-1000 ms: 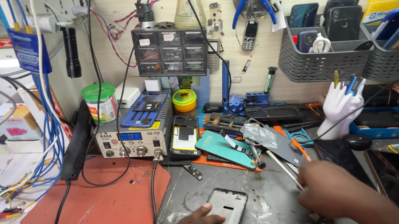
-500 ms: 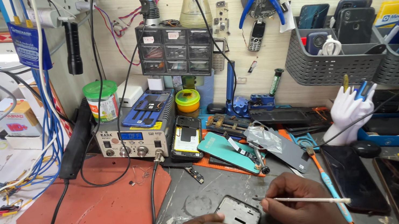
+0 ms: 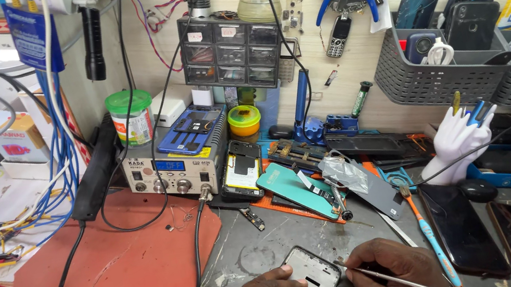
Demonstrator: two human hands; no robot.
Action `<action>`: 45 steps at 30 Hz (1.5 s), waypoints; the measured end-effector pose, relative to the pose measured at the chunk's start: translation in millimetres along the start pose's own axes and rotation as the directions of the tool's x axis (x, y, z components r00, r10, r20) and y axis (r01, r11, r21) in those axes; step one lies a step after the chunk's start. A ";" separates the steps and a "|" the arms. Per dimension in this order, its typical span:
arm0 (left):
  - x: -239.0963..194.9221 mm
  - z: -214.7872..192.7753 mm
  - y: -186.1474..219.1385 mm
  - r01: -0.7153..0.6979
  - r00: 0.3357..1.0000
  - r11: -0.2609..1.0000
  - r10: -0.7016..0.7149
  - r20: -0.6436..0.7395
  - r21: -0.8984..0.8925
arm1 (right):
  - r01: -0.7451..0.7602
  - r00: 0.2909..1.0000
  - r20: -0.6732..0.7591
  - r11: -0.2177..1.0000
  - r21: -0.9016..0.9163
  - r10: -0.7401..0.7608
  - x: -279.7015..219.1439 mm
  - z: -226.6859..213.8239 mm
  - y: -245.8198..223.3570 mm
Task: The person cleans the back of a disassembled mobile phone using a cotton swab and a small brush. They wipe the surface and edges repeatedly, then use the brush to sweep debris from the device.
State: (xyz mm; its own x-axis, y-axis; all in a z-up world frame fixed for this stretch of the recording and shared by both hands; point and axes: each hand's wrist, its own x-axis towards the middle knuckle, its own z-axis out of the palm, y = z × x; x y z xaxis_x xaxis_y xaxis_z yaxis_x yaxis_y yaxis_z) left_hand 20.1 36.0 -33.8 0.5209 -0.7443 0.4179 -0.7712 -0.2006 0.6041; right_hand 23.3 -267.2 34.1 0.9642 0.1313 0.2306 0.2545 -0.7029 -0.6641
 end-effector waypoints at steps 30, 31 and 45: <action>19.0 -42.7 65.9 0.086 0.993 0.996 -0.088 0.073 0.036 | 0.301 0.953 -0.045 0.953 0.003 -0.301 2.8 -2.4 -20.0; 19.1 -40.6 64.6 0.105 0.991 0.994 -0.106 0.085 0.021 | 0.348 0.934 -0.068 0.935 -0.067 -0.352 3.2 -0.6 -18.1; 21.9 -44.5 67.1 0.102 0.988 0.994 -0.106 0.110 0.037 | 0.478 0.872 0.071 0.874 0.090 -0.484 9.7 -4.5 -11.0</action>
State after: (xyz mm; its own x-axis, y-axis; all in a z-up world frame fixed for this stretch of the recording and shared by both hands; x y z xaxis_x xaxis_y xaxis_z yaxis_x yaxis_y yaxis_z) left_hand -3.9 34.5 46.1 0.5560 -0.7847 0.2743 -0.7269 -0.2989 0.6183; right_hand 29.5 -261.4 46.8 0.7231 0.5042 0.4721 0.6896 -0.4886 -0.5346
